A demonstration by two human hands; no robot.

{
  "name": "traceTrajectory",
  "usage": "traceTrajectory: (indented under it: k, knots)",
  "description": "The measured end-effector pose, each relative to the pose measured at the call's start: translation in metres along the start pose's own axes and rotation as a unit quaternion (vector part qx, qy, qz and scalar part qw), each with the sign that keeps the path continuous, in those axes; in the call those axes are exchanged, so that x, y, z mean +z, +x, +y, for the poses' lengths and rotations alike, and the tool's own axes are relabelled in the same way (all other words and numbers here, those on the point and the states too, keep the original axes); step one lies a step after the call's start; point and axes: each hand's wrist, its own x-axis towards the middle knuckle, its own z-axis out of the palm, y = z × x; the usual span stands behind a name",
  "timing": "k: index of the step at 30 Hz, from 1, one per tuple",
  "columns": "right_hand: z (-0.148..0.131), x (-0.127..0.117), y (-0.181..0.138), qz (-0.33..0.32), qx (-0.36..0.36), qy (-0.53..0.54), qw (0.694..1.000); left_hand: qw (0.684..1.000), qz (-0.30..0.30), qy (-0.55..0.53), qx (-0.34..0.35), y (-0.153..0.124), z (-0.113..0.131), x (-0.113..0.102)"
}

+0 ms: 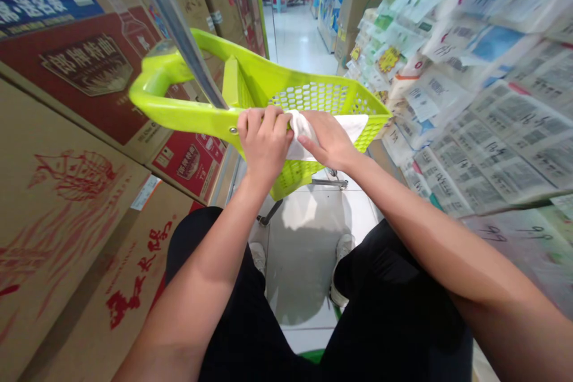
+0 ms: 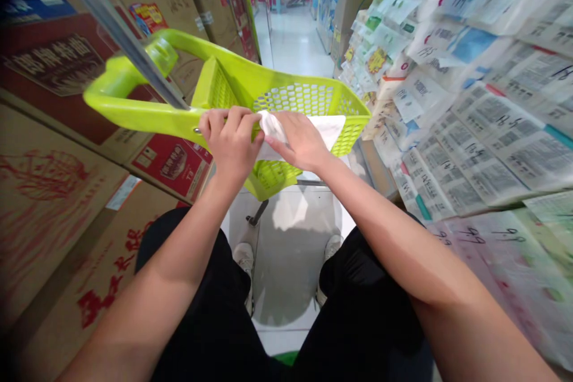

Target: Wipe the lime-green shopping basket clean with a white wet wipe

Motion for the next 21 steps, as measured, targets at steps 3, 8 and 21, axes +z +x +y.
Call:
traceTrajectory:
  k: [3, 8, 21]
  knots:
    - [0.009, -0.006, -0.001, -0.024, -0.01, -0.003, 1.0, 1.0, -0.004, -0.005, -0.003, -0.002, 0.001, -0.004]
    - [0.077, -0.025, -0.017, -0.008, 0.16, -0.119, 0.98, 1.0, -0.022, -0.012, 0.003, -0.002, 0.0, -0.006]
    - [0.076, -0.028, -0.031, -0.034, 0.085, -0.078, 0.993, 1.0, 0.005, 0.014, 0.006, -0.001, -0.014, -0.006]
